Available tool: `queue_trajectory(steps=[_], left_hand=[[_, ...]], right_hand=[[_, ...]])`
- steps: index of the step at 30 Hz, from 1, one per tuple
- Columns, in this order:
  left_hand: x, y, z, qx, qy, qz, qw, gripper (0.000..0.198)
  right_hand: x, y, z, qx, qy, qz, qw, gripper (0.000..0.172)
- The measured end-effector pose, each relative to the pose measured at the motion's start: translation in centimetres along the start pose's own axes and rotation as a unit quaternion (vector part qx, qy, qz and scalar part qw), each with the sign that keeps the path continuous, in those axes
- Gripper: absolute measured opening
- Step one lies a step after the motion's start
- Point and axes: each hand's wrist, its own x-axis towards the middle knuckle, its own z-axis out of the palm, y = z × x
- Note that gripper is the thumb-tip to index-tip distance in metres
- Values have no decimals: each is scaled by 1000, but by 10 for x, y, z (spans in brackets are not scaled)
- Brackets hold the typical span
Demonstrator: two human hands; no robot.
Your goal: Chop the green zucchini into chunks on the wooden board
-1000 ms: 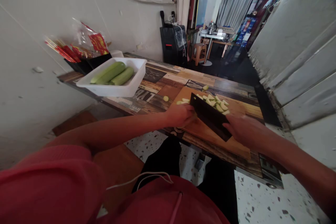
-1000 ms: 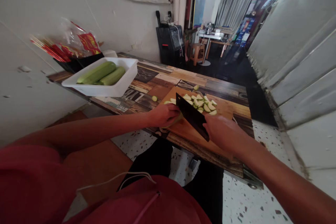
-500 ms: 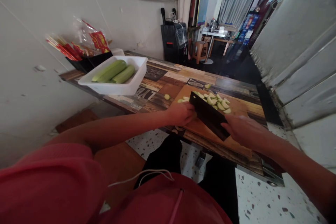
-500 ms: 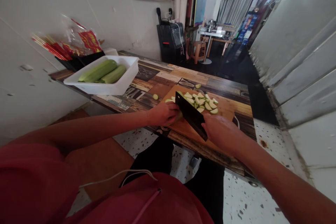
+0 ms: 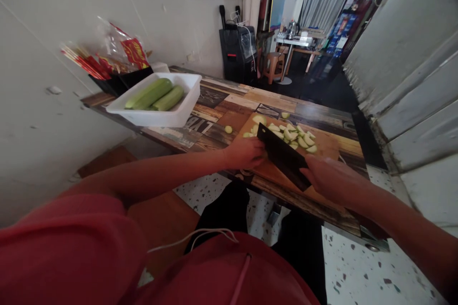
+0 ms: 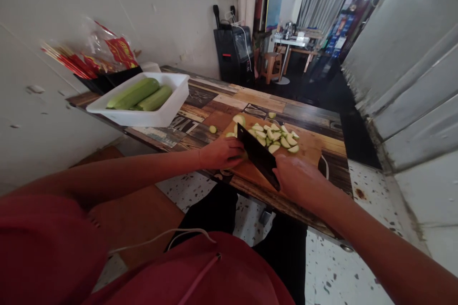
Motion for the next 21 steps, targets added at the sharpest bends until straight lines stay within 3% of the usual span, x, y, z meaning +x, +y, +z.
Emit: queue_trajectory(steps=[5, 10, 15, 18, 21], left_hand=[[-6, -1, -2, -2, 13, 11, 1000, 30], [-7, -3, 2, -6, 13, 17, 1000, 27], [-20, -7, -3, -64, 22, 33, 997, 37], [-33, -14, -5, -100, 8, 61, 993, 54], [-33, -19, -4, -107, -28, 65, 992, 58]], right_hand=[[-2, 13, -2, 11, 52, -19, 998, 21], [-4, 8, -10, 3, 24, -18, 1000, 21], [-1, -1, 2, 29, 6, -7, 1000, 20], [5, 11, 11, 37, 16, -17, 999, 21], [13, 34, 16, 49, 6, -4, 999, 24]])
